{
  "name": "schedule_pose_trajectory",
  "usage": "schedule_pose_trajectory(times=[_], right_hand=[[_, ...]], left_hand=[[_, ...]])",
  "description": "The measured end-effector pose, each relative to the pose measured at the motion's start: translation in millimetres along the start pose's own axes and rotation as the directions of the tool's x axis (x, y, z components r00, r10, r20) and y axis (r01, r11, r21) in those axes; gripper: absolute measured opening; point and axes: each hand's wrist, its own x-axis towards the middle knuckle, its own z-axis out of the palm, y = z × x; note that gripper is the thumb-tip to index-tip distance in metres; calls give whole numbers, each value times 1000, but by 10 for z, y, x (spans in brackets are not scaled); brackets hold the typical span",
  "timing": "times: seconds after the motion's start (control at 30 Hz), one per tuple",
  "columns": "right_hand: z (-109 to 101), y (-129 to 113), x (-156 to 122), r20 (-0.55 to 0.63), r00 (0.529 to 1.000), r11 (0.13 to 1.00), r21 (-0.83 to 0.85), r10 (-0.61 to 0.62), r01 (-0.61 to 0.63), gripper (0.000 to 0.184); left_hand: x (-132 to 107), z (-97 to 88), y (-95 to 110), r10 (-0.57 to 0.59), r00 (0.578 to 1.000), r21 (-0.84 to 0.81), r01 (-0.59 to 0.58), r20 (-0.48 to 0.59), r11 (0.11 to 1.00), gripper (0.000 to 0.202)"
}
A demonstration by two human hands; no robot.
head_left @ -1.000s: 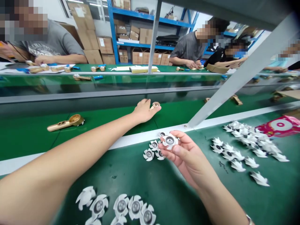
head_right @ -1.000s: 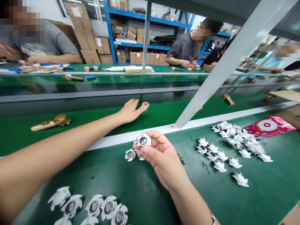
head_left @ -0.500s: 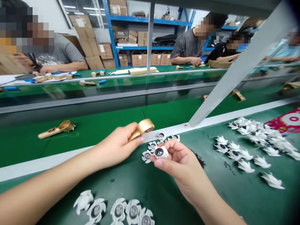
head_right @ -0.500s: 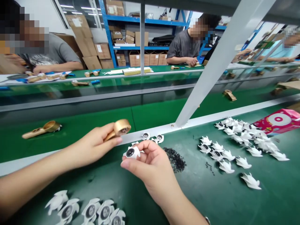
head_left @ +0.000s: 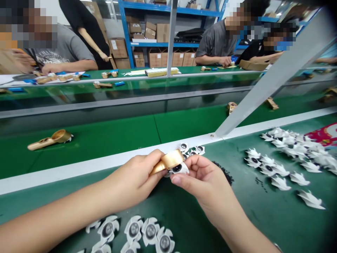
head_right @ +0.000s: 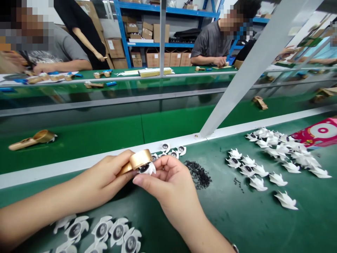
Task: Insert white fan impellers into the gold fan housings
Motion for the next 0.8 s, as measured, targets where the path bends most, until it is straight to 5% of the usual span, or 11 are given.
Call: schedule_pose_trajectory(times=[0.37, 0.8], right_hand=[[-36, 41, 36, -4, 999, 999, -13, 52, -52, 43], [-170, -63, -2, 107, 964, 970, -40, 242, -239, 63]], left_hand=[[-7, 147, -150, 15, 999, 313, 2, -52, 950, 9], [38, 161, -214, 242, 970, 652, -179, -7, 737, 12]])
